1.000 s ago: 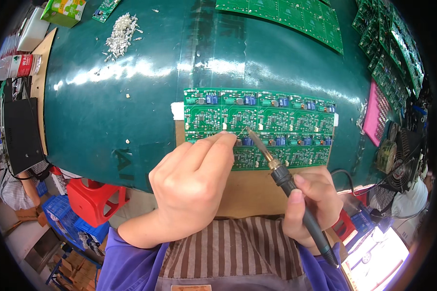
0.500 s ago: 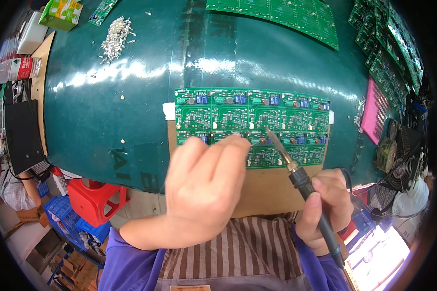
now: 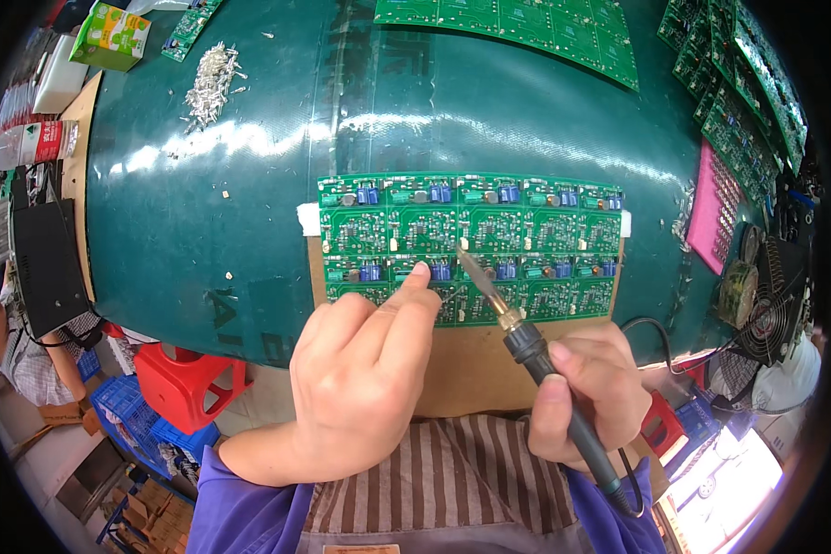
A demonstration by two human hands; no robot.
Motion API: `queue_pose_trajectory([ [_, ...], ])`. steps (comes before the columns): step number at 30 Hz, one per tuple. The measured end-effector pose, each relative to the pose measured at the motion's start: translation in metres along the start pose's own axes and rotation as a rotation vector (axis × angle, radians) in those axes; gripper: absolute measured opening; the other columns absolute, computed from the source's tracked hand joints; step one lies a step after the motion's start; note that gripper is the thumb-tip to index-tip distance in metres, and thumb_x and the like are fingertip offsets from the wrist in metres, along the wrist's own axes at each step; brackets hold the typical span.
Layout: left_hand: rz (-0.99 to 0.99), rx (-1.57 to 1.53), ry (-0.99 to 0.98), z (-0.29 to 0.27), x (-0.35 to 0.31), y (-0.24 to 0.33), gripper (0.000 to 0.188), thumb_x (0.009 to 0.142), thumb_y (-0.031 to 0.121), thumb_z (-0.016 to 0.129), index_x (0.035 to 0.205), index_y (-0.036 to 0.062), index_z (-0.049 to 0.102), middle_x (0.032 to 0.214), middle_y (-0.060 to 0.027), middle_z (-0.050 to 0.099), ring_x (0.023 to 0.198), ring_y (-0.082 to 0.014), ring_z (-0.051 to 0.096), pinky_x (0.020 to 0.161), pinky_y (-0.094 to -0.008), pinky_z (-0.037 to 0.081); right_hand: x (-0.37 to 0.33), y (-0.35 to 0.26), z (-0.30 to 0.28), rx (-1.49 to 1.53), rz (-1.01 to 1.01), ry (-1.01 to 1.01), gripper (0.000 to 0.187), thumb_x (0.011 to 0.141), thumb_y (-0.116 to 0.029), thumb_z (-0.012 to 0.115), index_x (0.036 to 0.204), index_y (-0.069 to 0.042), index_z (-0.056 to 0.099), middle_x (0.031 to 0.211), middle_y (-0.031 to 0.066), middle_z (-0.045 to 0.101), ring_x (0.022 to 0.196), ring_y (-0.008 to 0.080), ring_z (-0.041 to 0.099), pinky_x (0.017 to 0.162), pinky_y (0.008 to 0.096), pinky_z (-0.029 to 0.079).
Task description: The person solders components onto circuit board panels using a soldering iron, sets completed boards onto a stack, and retrieves new circuit board panels to solder.
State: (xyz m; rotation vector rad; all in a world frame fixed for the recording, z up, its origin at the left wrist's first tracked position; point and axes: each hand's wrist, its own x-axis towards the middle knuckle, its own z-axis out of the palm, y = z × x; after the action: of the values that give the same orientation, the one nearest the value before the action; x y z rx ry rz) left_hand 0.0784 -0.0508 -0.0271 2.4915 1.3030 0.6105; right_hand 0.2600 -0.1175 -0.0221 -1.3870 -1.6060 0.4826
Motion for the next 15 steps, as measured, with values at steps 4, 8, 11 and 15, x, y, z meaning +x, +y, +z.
queue_pose_trajectory([
  [4,0.038,-0.009,-0.004,-0.001,-0.006,-0.003,0.022,0.065,-0.001,0.068,0.086,0.0021,0.065,0.087,-0.0066,0.07,0.054,-0.0151,0.043,0.049,-0.0289,0.037,0.002,-0.001,0.009,-0.01,-0.024,0.003,0.025,0.07,0.0,0.069,0.095,0.003,0.063,0.074,0.011,0.064,0.061,0.0235,0.061,0.055,0.0319,0.052],
  [8,-0.025,-0.048,-0.058,-0.005,-0.006,-0.002,0.022,0.069,-0.004,0.074,0.087,0.0037,0.065,0.099,-0.0091,0.072,0.055,-0.0182,0.049,0.053,-0.0305,0.041,0.004,0.0,0.013,-0.009,-0.033,-0.023,0.026,0.07,0.0,0.069,0.095,0.004,0.063,0.075,0.0111,0.064,0.062,0.0236,0.061,0.055,0.0319,0.052],
  [11,-0.027,-0.067,-0.059,-0.005,-0.005,-0.002,0.021,0.07,-0.003,0.074,0.087,0.0038,0.064,0.099,-0.0091,0.072,0.055,-0.0184,0.049,0.053,-0.0303,0.041,0.005,-0.003,0.012,-0.045,-0.058,-0.045,0.024,0.071,0.0,0.069,0.094,0.003,0.063,0.075,0.0112,0.064,0.061,0.0237,0.061,0.055,0.0316,0.052],
  [15,-0.036,-0.038,-0.067,-0.006,-0.002,0.0,0.019,0.072,-0.003,0.073,0.087,0.0049,0.064,0.093,-0.0104,0.071,0.053,-0.0202,0.051,0.052,-0.0311,0.042,0.003,-0.006,0.0,-0.12,-0.067,-0.021,0.025,0.072,0.0,0.068,0.096,0.003,0.062,0.074,0.0115,0.063,0.061,0.0239,0.06,0.055,0.0332,0.051],
])
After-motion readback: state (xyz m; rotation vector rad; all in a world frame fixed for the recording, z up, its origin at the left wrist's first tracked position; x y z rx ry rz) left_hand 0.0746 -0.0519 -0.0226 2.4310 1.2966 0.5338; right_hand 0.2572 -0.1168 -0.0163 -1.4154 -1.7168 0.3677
